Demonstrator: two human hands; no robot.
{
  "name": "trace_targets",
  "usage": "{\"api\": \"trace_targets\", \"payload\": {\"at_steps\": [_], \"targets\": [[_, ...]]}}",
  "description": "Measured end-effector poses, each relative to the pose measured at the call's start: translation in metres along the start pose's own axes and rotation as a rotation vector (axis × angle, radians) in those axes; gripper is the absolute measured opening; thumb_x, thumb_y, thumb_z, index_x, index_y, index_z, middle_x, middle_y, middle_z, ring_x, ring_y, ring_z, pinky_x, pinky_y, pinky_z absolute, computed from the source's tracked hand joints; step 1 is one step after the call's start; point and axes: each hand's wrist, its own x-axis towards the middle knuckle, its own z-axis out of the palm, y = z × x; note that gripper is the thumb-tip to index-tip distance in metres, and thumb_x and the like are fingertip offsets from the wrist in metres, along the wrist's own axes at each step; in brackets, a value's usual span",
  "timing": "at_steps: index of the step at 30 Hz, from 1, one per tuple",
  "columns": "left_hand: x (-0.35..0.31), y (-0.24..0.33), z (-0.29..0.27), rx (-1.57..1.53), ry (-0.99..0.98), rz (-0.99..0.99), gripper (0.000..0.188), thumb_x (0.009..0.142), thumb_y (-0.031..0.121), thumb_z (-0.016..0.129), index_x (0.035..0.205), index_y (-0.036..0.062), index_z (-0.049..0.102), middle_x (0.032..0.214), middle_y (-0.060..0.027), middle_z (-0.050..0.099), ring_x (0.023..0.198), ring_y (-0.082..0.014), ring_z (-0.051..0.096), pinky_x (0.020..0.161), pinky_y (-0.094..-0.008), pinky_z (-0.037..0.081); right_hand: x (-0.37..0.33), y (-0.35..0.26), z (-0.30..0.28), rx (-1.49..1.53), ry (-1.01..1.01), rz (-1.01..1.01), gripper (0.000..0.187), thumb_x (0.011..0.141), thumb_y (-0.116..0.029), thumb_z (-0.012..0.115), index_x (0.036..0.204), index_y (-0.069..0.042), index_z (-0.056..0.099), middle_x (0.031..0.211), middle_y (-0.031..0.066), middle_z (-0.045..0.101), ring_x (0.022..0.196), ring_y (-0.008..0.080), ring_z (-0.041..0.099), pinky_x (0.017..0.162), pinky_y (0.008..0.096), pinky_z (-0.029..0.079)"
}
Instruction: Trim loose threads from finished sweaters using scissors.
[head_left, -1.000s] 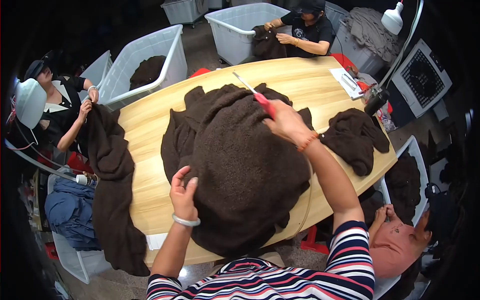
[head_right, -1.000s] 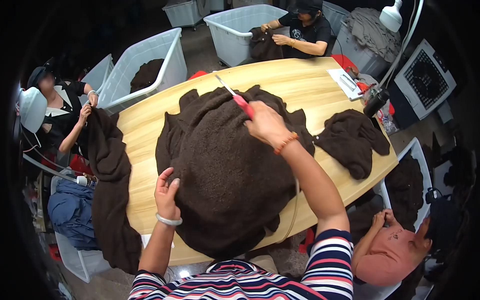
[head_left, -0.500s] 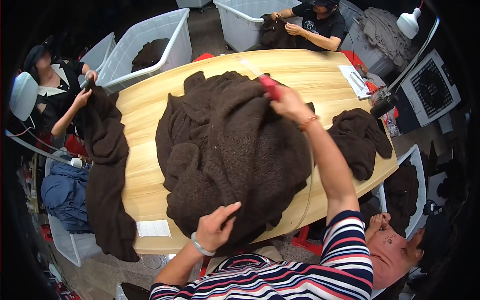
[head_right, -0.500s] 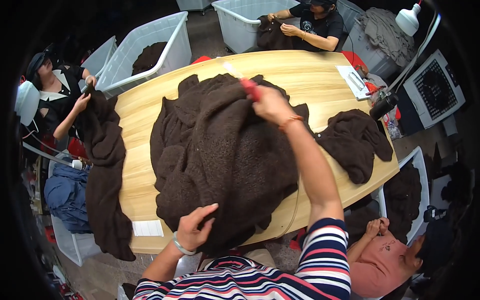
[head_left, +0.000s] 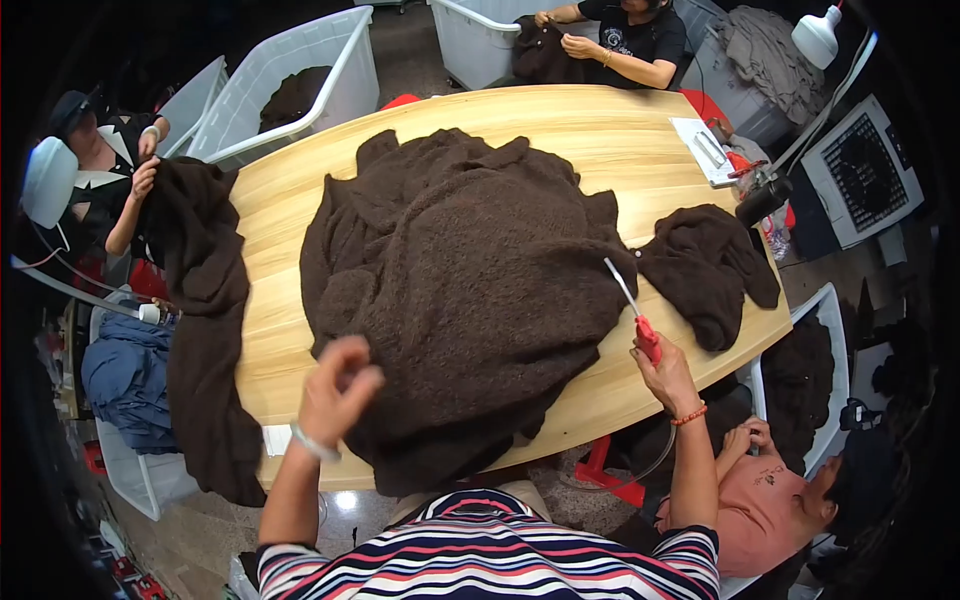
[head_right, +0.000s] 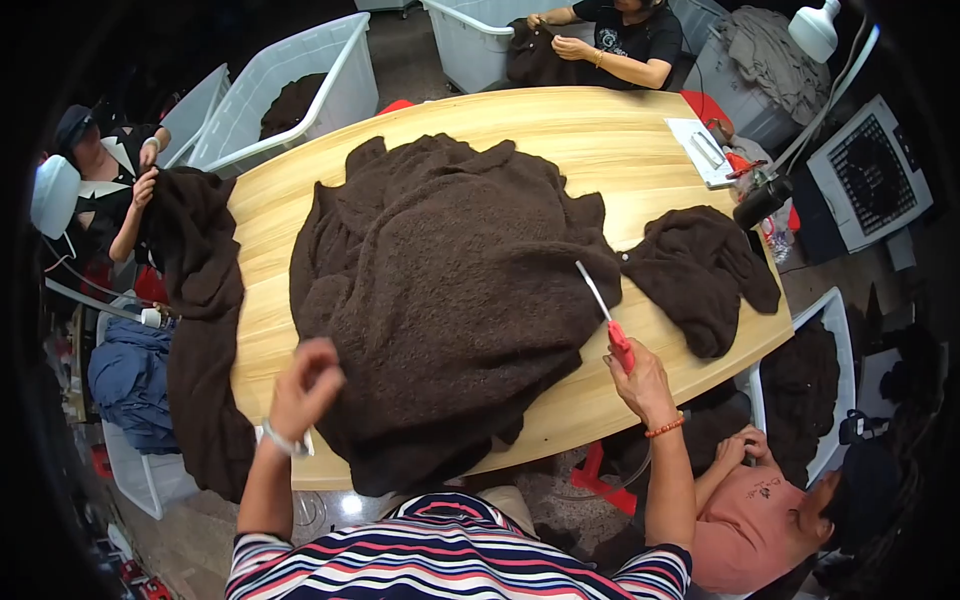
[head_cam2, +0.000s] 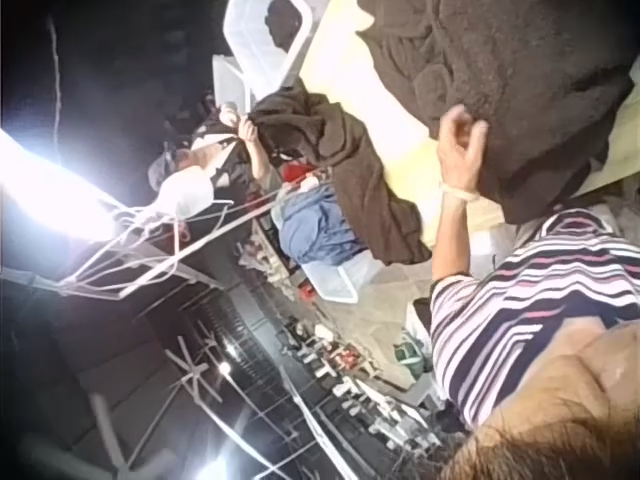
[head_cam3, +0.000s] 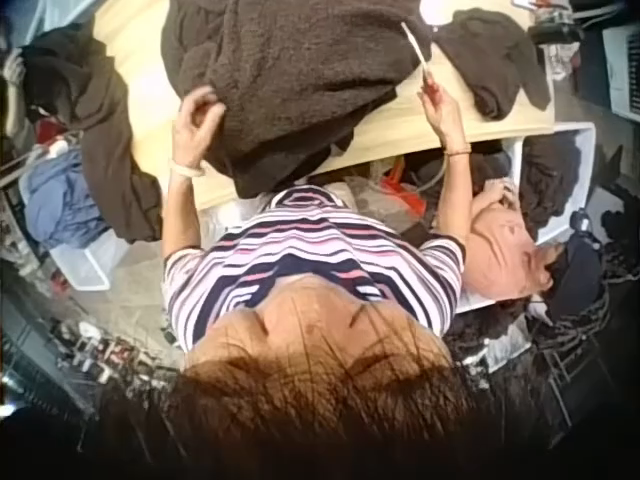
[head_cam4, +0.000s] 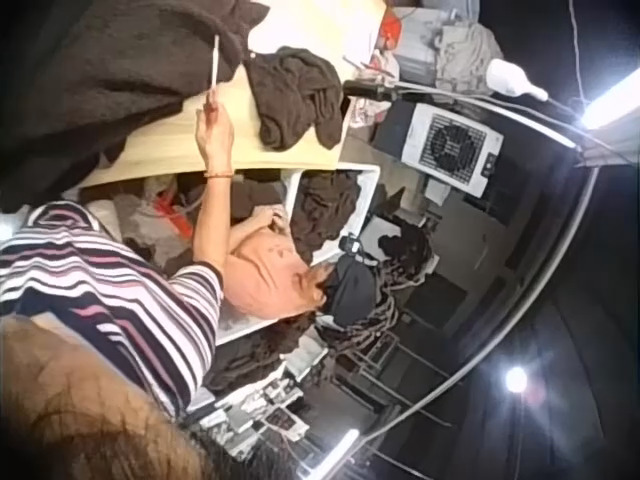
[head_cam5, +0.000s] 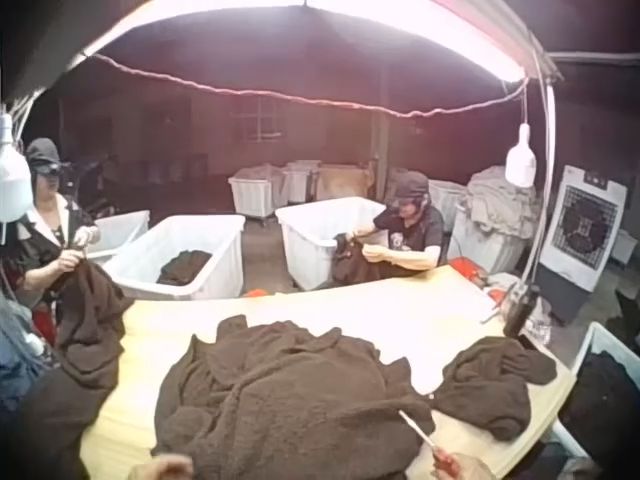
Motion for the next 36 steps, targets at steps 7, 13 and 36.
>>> {"api": "trace_targets", "payload": {"at_steps": [7,13,36], "targets": [[0.127,-0.079,-0.004,-0.752,-0.073,-0.579,0.035,0.09,0.015,0.067,0.121,0.0035,0.058,0.097,-0.0026,0.068,0.08,-0.0114,0.063,0.073,-0.0276,0.052,0.008,-0.062,-0.018,0.023,-0.053,-0.071,0.025,0.088,-0.01,0.063,0.111,0.0,0.059,0.095,0.0162,0.068,0.091,0.027,0.068,0.079,0.0333,0.051],[0.098,0.03,0.034,-0.998,-0.142,-0.339,0.026,0.088,0.005,0.064,0.114,0.0023,0.061,0.099,-0.005,0.07,0.086,-0.0135,0.067,0.08,-0.0268,0.054,-0.005,-0.115,-0.03,-0.014,-0.039,-0.287,0.022,0.086,-0.011,0.064,0.107,-0.006,0.059,0.086,0.0202,0.063,0.084,0.0413,0.061,0.072,0.0452,0.049],[0.052,-0.017,0.15,-0.81,0.119,-0.196,0.001,0.087,0.0,0.067,0.086,-0.0008,0.067,0.082,0.0024,0.064,0.071,-0.0034,0.054,0.064,-0.0197,0.044,0.003,-0.149,-0.004,-0.368,-0.334,-0.302,0.018,0.089,-0.023,0.059,0.098,-0.008,0.057,0.068,0.0189,0.063,0.071,0.0404,0.064,0.067,0.05,0.048]]}}
